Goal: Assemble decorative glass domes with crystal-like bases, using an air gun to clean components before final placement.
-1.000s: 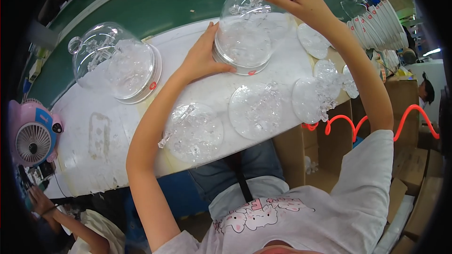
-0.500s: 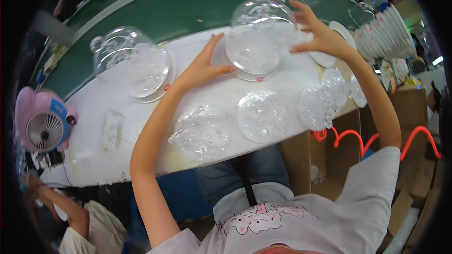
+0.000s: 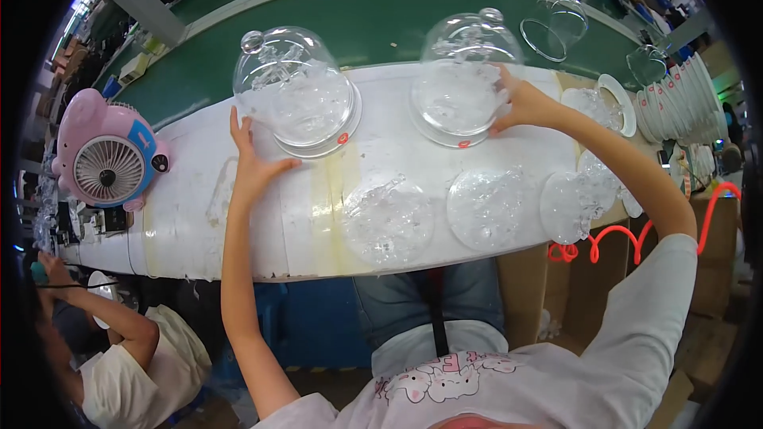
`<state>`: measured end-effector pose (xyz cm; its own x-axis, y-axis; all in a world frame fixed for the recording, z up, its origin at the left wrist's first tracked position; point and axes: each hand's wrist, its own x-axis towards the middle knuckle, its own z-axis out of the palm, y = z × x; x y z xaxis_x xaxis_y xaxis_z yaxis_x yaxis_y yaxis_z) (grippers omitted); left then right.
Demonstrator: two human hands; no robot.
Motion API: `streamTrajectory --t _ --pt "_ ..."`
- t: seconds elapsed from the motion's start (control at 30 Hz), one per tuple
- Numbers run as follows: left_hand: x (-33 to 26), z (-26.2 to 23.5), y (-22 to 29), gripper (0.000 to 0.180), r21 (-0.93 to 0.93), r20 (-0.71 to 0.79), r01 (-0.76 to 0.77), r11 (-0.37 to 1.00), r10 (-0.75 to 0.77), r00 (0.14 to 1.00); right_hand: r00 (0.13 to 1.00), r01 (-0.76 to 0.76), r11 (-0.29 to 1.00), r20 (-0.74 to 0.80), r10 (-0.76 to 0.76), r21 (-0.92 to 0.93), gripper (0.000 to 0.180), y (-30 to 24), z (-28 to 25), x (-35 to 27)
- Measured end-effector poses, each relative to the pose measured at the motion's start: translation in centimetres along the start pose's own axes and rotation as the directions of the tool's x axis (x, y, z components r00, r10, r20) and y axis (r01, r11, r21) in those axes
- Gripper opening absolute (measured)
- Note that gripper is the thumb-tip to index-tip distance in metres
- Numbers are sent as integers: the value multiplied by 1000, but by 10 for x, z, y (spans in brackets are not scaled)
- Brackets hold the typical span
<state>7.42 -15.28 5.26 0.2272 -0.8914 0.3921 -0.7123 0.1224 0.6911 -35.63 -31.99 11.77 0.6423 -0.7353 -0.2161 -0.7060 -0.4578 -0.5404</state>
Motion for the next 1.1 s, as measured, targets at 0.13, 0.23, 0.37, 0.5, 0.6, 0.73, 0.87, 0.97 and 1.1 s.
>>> streamTrajectory --t 0.13,0.23,0.37,0.5,0.6,0.73,0.87,0.97,1.1 --pt "9 15 -4 121 -404 153 91 910 -30 988 994 101 995 36 -101 -6 113 -30 12 30" --pt "7 7 -8 116 -359 151 142 923 -93 984 985 144 989 94 -146 33 111 -51 18 48" --pt "-3 -16 -4 107 -273 120 163 948 -134 984 986 141 990 87 -143 28 114 -69 29 65" --pt "-22 -47 -40 96 -232 65 201 952 -191 979 968 239 971 86 -235 -33 115 -94 46 93" --pt "-44 -77 -83 95 -227 19 242 943 -244 970 944 304 951 151 -293 -55 111 -127 64 128" --pt "-70 -133 -121 92 -146 -29 246 958 -252 967 885 436 899 188 -425 -22 111 -171 96 172" --pt "-86 -145 -133 86 -283 -38 291 914 -314 949 881 444 896 183 -437 3 112 -193 112 193" --pt "-85 -139 -122 86 -334 -36 299 894 -329 944 865 475 880 179 -468 7 114 -190 115 197" --pt "-90 -136 -113 80 -202 -70 289 936 -308 949 898 429 897 164 -409 -110 97 -179 97 184"
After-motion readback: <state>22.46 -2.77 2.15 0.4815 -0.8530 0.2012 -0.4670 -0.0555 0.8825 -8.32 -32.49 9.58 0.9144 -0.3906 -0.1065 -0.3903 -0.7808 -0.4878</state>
